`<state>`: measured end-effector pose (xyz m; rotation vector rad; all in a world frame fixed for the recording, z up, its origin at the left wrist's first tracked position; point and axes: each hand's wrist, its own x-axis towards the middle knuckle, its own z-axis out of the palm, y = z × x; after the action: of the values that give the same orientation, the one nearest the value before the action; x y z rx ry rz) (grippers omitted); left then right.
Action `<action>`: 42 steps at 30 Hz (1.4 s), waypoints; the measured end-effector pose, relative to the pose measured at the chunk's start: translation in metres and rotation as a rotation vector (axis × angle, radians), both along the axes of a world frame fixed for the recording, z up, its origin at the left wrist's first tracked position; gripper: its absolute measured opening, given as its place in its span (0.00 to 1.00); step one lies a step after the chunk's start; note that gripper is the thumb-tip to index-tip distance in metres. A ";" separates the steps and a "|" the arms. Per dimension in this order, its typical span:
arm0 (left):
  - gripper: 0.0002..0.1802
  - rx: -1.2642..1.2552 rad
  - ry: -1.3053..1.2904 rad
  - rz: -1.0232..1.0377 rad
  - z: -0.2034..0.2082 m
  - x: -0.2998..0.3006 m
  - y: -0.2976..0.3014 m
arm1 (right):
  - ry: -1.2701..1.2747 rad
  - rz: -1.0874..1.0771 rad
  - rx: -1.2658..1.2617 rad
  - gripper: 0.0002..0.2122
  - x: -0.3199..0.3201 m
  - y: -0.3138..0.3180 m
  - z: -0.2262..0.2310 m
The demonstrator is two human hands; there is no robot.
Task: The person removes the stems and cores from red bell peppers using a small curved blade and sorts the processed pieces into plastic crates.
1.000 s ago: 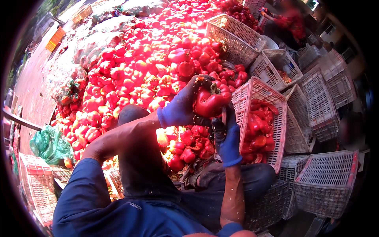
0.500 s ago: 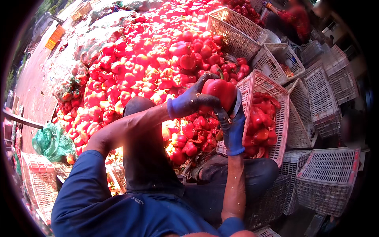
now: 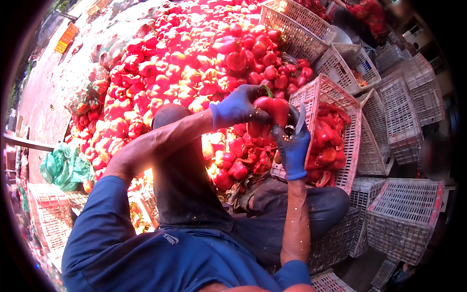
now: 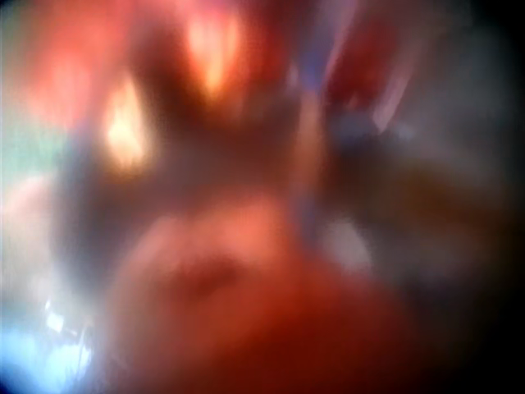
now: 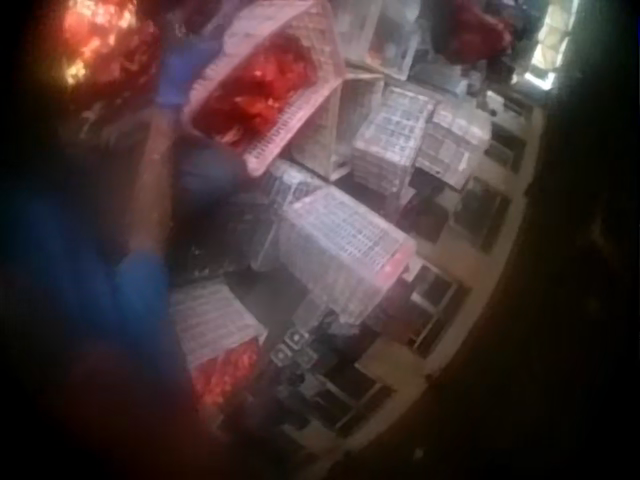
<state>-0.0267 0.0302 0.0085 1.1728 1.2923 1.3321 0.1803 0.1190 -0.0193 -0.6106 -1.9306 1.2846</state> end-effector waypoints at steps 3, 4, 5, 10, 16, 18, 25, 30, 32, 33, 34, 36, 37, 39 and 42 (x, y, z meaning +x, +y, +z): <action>0.25 0.122 0.104 -0.035 -0.007 0.006 0.000 | -0.198 -0.063 0.254 0.34 -0.010 0.000 -0.012; 0.23 0.089 0.060 -0.026 -0.007 0.009 0.000 | -0.194 -0.060 0.204 0.32 -0.012 0.001 -0.016; 0.23 0.060 0.072 -0.045 -0.006 0.007 0.000 | -0.132 -0.031 0.091 0.32 -0.012 0.004 -0.018; 0.25 0.119 -0.314 -0.129 0.016 -0.004 0.000 | -0.005 0.037 0.005 0.10 0.024 0.032 -0.018; 0.36 -0.019 -0.089 0.014 0.010 -0.004 0.004 | 0.055 -0.021 -0.417 0.13 0.017 0.018 0.005; 0.50 -0.032 0.484 0.120 0.009 -0.002 0.003 | 0.043 -0.056 -0.166 0.16 0.011 0.015 0.011; 0.57 0.157 0.273 -0.049 0.013 -0.010 -0.001 | -0.040 -0.022 -0.126 0.19 0.021 0.017 0.020; 0.29 0.256 0.687 -0.154 0.004 -0.010 0.001 | -0.002 -0.020 -0.105 0.19 0.018 0.015 0.015; 0.28 0.254 0.702 -0.013 0.003 0.005 0.006 | 0.006 -0.058 -0.142 0.19 0.023 0.016 0.014; 0.28 0.258 0.702 0.051 0.002 0.010 0.010 | 0.027 -0.091 -0.098 0.20 0.018 0.014 0.011; 0.28 0.220 0.662 0.078 0.005 0.012 0.011 | 0.044 -0.118 -0.062 0.19 0.014 0.008 0.016; 0.24 0.349 0.357 0.335 -0.013 0.005 0.017 | -0.007 -0.135 0.158 0.16 -0.005 -0.001 0.021; 0.20 0.235 0.167 0.469 -0.008 -0.006 0.024 | -0.060 -0.137 0.214 0.17 -0.004 -0.007 0.026; 0.16 0.261 -0.084 0.536 -0.017 -0.046 0.032 | 0.081 -0.168 0.149 0.17 -0.009 -0.020 0.028; 0.11 0.308 -0.163 0.565 -0.025 -0.055 0.039 | 0.057 -0.216 0.171 0.16 -0.001 -0.009 0.037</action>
<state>-0.0818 0.0697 -0.0165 0.8981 1.3849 2.0527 0.1791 0.1100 0.0175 -0.6675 -1.8482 0.9817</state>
